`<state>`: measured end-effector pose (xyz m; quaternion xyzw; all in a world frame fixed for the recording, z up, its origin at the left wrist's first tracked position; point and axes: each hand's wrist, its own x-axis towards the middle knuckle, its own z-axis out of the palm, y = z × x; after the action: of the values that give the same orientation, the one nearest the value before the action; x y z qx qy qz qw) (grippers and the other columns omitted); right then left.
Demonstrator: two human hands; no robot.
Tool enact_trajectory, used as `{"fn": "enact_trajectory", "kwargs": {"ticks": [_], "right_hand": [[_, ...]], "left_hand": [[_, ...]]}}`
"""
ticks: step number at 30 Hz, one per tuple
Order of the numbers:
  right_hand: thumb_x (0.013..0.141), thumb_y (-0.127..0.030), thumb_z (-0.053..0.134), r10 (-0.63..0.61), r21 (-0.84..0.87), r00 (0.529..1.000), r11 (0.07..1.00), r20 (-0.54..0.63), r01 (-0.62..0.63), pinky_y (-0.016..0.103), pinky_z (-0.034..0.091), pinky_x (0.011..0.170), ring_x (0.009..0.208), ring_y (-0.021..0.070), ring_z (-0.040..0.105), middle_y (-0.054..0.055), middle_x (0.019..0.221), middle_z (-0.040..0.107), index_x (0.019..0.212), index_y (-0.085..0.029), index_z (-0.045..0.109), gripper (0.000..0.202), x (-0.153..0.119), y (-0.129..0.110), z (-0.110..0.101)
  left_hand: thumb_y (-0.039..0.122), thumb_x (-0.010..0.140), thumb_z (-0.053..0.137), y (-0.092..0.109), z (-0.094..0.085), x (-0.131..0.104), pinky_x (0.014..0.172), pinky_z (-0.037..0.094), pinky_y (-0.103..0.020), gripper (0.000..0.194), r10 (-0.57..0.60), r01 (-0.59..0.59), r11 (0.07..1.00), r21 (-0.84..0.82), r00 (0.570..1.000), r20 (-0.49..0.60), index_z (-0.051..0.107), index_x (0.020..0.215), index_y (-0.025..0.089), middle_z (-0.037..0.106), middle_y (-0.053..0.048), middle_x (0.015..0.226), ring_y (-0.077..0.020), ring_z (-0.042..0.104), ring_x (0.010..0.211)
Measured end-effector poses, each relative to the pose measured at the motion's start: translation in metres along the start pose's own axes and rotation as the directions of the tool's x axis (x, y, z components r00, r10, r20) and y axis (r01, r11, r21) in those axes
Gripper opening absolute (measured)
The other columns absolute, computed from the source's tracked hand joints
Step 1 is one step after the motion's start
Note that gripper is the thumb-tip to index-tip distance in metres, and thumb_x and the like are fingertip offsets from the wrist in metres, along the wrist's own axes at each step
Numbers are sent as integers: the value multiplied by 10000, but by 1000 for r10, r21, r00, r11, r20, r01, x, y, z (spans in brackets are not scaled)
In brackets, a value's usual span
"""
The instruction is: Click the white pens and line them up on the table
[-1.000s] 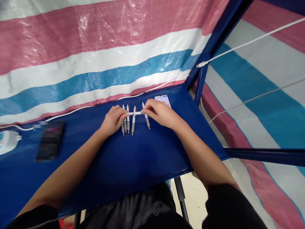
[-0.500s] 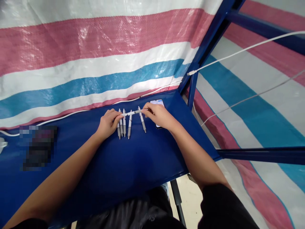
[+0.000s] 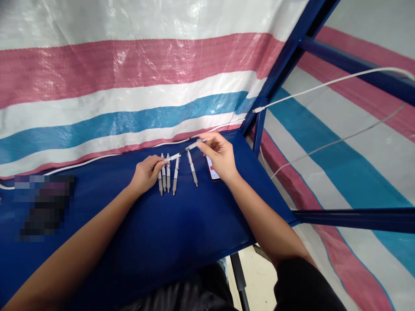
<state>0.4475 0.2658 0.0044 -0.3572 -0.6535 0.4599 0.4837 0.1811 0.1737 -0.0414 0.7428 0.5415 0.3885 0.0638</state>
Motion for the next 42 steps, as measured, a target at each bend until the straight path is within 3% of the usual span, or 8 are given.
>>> {"fn": "enact_trajectory", "kwargs": {"ticks": [2, 4, 11, 18, 29, 34, 39, 42], "right_hand": [[905, -602, 806, -43, -5, 994, 999, -97, 42, 390, 562, 759, 721, 191, 581, -6, 846, 625, 1201, -304, 667, 442, -2, -2, 3], [917, -582, 797, -69, -19, 991, 998, -117, 67, 398, 568, 773, 717, 195, 585, -9, 836, 605, 1245, -309, 648, 452, -3, -3, 4], [937, -558, 770, -78, 19, 977, 996, -196, 84, 378, 530, 714, 666, 179, 548, -18, 812, 528, 1134, -294, 643, 354, 3, -2, -3], [914, -612, 738, -1, 16, 977, 1000, -212, 4, 360, 517, 662, 662, 161, 509, 6, 904, 531, 1085, -297, 613, 380, 10, 1, -9], [859, -574, 864, 40, 125, 992, 992, -119, -25, 340, 530, 638, 661, 148, 565, -16, 852, 636, 1053, -285, 692, 388, 3, 5, 2], [778, -538, 924, 123, 136, 992, 983, 23, -125, 333, 557, 680, 709, 160, 607, -13, 796, 686, 996, -252, 752, 399, -3, 5, 10], [710, -657, 935, 171, 76, 980, 981, 101, -179, 327, 544, 663, 666, 160, 611, -9, 745, 693, 905, -234, 753, 500, -3, 4, 10], [837, -778, 787, 160, -105, 977, 984, 140, -146, 315, 492, 631, 574, 142, 558, -7, 601, 622, 650, -223, 622, 609, -4, 1, 7]], "left_hand": [[500, 1148, 457, 2, -1, 0, 733, 516, -320, 459, -22, 22, 1000, -19, 1000, 10, 744, 948, 203, 705, -48, 786, -193, 633, 729], [492, 1151, 451, 3, -1, -1, 741, 531, -309, 457, -40, 40, 999, -31, 999, 13, 744, 957, 200, 720, -54, 817, -188, 652, 734], [505, 1158, 421, 4, -1, -2, 764, 553, -296, 481, -56, 56, 998, -35, 998, 1, 745, 990, 192, 736, -60, 850, -184, 685, 749], [508, 1161, 405, 4, -2, -1, 733, 541, -293, 494, -59, 59, 997, -47, 998, -11, 739, 977, 194, 720, -48, 812, -179, 666, 713], [506, 1159, 414, 4, -2, -1, 724, 533, -294, 468, -37, 38, 997, -61, 999, 10, 728, 996, 200, 698, -38, 792, -173, 642, 695], [501, 1155, 429, 5, -1, -1, 743, 540, -299, 459, -7, 8, 999, -52, 1000, 24, 733, 994, 198, 705, -46, 814, -180, 657, 728], [472, 1158, 431, 5, 1, -2, 763, 547, -304, 442, 14, -13, 999, -48, 1000, 26, 734, 1004, 189, 715, -52, 833, -178, 656, 736], [478, 1153, 446, 4, 1, -3, 764, 546, -307, 431, 19, -17, 999, -44, 999, 39, 739, 1014, 195, 717, -54, 840, -180, 656, 742]]}}
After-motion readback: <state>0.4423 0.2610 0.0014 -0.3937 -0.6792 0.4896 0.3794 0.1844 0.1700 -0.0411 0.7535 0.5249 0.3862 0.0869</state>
